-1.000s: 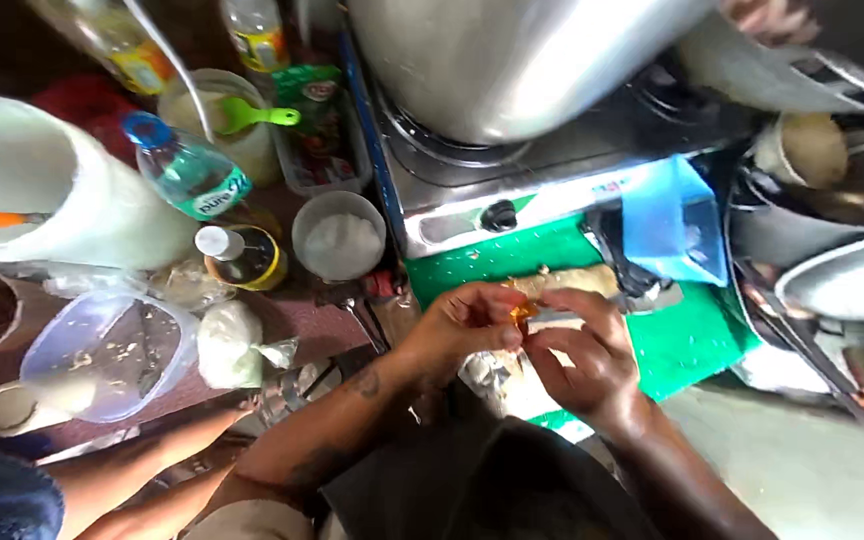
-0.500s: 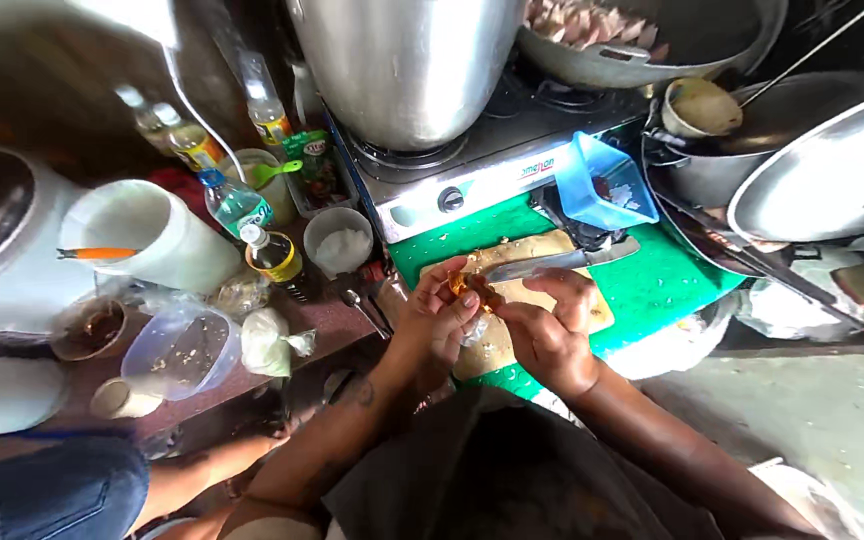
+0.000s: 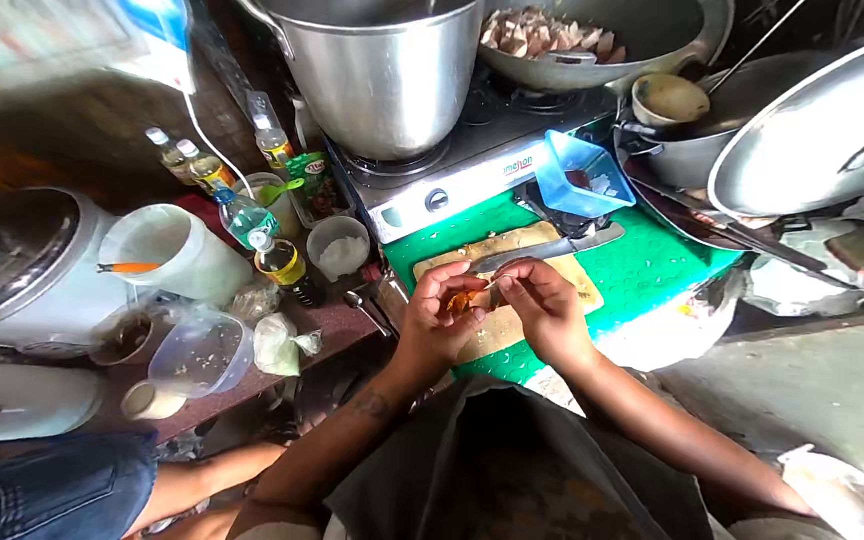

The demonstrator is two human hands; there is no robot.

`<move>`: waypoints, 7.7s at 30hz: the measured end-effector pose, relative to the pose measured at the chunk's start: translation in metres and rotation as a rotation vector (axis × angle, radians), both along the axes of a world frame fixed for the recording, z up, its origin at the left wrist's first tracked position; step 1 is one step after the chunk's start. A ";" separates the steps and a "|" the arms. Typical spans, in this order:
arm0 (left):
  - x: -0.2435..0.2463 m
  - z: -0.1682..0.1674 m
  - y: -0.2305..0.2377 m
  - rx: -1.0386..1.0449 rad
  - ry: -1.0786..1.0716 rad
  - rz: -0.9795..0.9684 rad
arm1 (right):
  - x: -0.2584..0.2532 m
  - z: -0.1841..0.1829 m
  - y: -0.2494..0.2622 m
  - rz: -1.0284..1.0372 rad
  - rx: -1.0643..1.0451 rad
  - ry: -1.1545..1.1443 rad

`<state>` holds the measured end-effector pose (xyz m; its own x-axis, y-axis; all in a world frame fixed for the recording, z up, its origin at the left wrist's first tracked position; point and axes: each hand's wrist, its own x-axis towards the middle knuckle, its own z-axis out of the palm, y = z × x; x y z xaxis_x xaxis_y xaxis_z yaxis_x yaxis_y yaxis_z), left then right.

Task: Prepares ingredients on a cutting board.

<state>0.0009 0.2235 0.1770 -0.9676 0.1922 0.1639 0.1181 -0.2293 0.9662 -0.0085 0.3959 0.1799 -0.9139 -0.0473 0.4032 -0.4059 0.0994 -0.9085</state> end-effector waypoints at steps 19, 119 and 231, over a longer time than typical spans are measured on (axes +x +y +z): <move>-0.035 -0.024 -0.018 -0.150 -0.241 0.135 | -0.016 -0.041 -0.018 -0.090 0.670 0.366; -0.039 -0.019 -0.012 0.339 -0.558 -0.107 | -0.046 -0.020 0.003 0.145 0.434 0.480; -0.017 -0.110 0.263 -0.721 0.959 -0.246 | 0.001 -0.068 0.259 -0.241 -0.795 -0.995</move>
<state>-0.0158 0.4864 0.0674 -0.4387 0.6944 0.5705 0.8807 0.2058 0.4266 -0.0075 0.6552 0.1121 -0.7873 0.0964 -0.6090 0.4265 -0.6280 -0.6509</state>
